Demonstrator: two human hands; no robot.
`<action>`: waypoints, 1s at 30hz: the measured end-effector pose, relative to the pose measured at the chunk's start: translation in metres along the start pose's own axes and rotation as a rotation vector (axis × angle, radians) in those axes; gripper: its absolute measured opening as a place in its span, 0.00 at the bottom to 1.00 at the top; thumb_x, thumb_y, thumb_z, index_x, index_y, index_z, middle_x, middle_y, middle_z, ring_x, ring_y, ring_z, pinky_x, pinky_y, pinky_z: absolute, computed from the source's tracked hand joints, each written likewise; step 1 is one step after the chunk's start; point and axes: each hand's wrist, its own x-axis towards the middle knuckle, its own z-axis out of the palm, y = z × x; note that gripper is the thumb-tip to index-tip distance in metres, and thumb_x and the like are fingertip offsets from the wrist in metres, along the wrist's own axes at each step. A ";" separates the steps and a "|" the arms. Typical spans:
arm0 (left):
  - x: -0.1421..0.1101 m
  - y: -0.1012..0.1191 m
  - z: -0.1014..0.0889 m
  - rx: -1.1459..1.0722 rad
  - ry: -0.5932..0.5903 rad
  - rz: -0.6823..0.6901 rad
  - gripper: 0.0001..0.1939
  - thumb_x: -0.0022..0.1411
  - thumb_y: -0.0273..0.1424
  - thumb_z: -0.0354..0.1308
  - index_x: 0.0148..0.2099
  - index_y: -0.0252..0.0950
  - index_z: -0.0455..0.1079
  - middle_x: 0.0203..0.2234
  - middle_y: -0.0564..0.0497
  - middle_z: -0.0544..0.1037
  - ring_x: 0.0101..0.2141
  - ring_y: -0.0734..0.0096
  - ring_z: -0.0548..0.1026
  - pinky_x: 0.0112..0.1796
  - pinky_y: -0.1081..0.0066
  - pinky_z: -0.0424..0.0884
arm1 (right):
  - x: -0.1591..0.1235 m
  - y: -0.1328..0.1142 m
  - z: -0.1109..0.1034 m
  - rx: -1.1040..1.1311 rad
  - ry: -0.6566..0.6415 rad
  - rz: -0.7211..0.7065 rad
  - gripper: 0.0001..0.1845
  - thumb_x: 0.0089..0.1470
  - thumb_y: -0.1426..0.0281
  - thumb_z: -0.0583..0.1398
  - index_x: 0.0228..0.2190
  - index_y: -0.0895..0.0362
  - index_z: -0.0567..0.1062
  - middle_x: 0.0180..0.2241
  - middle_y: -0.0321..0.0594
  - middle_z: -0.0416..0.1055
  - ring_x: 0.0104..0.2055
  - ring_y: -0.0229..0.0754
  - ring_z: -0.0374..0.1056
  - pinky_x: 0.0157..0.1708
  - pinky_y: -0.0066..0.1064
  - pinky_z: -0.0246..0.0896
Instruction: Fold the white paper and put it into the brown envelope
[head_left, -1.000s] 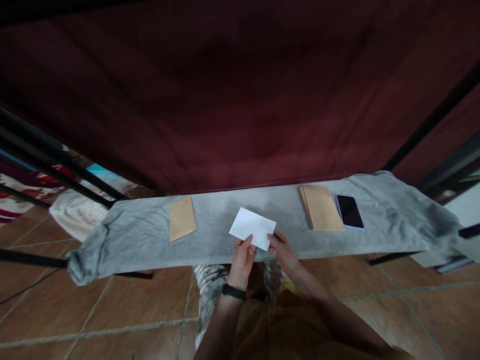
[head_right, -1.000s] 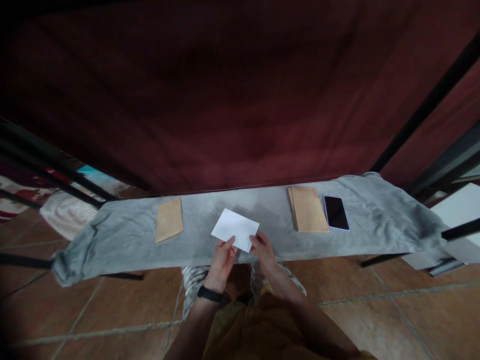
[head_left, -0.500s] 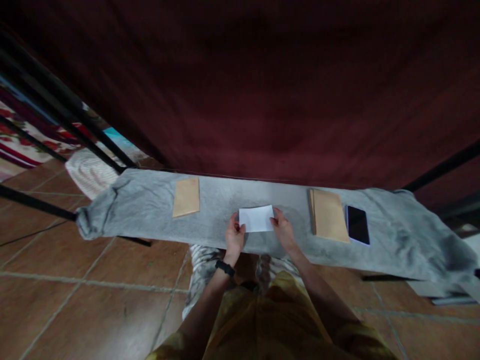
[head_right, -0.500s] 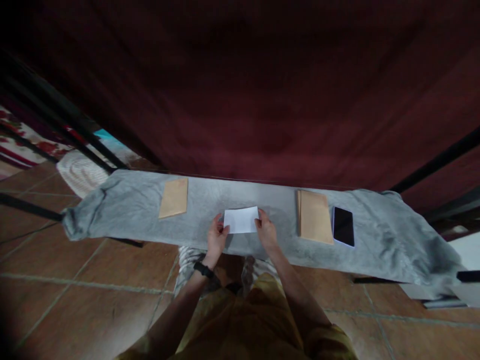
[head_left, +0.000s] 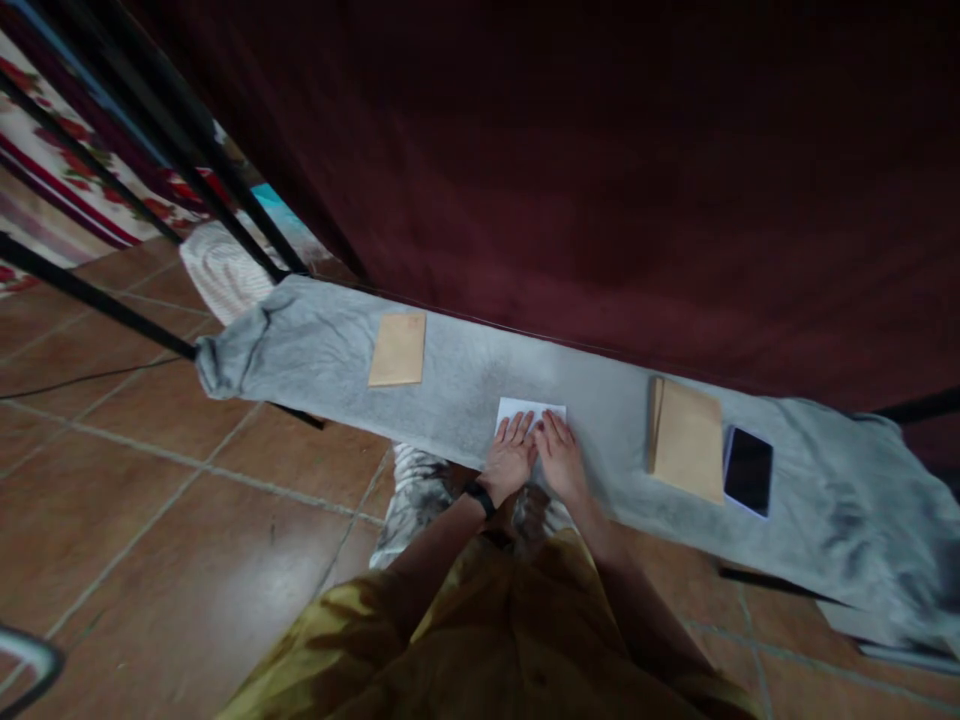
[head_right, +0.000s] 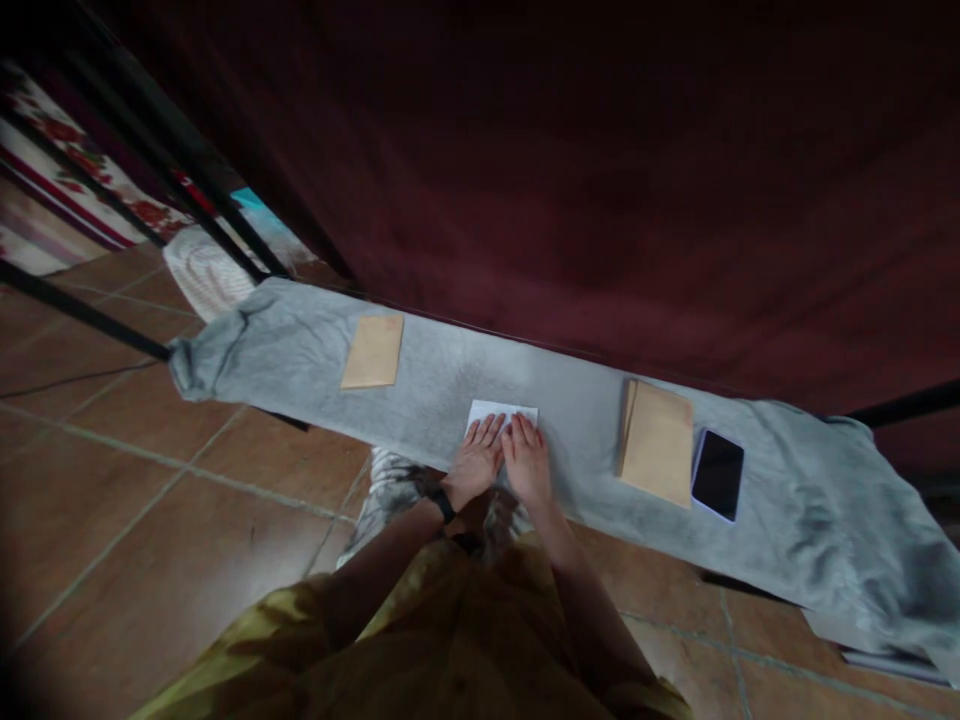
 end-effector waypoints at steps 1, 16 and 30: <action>-0.001 0.000 0.001 0.010 -0.006 0.003 0.28 0.67 0.29 0.49 0.68 0.40 0.61 0.69 0.45 0.59 0.70 0.56 0.50 0.68 0.49 0.41 | -0.004 -0.001 0.001 -0.009 -0.027 -0.028 0.28 0.70 0.66 0.42 0.66 0.62 0.60 0.66 0.53 0.60 0.68 0.50 0.54 0.65 0.46 0.49; -0.017 -0.014 -0.004 0.506 -0.035 0.194 0.32 0.73 0.43 0.43 0.72 0.31 0.51 0.70 0.39 0.54 0.69 0.57 0.51 0.68 0.53 0.46 | -0.044 0.024 -0.012 -0.244 -0.010 -0.167 0.33 0.70 0.59 0.45 0.68 0.67 0.54 0.67 0.58 0.56 0.68 0.55 0.53 0.65 0.52 0.48; 0.036 -0.010 0.016 0.392 -0.062 0.216 0.29 0.75 0.41 0.37 0.70 0.34 0.55 0.70 0.44 0.56 0.69 0.63 0.52 0.68 0.55 0.46 | -0.040 0.018 -0.014 -0.258 -0.066 -0.118 0.30 0.69 0.66 0.46 0.67 0.67 0.56 0.68 0.54 0.54 0.70 0.53 0.49 0.67 0.51 0.45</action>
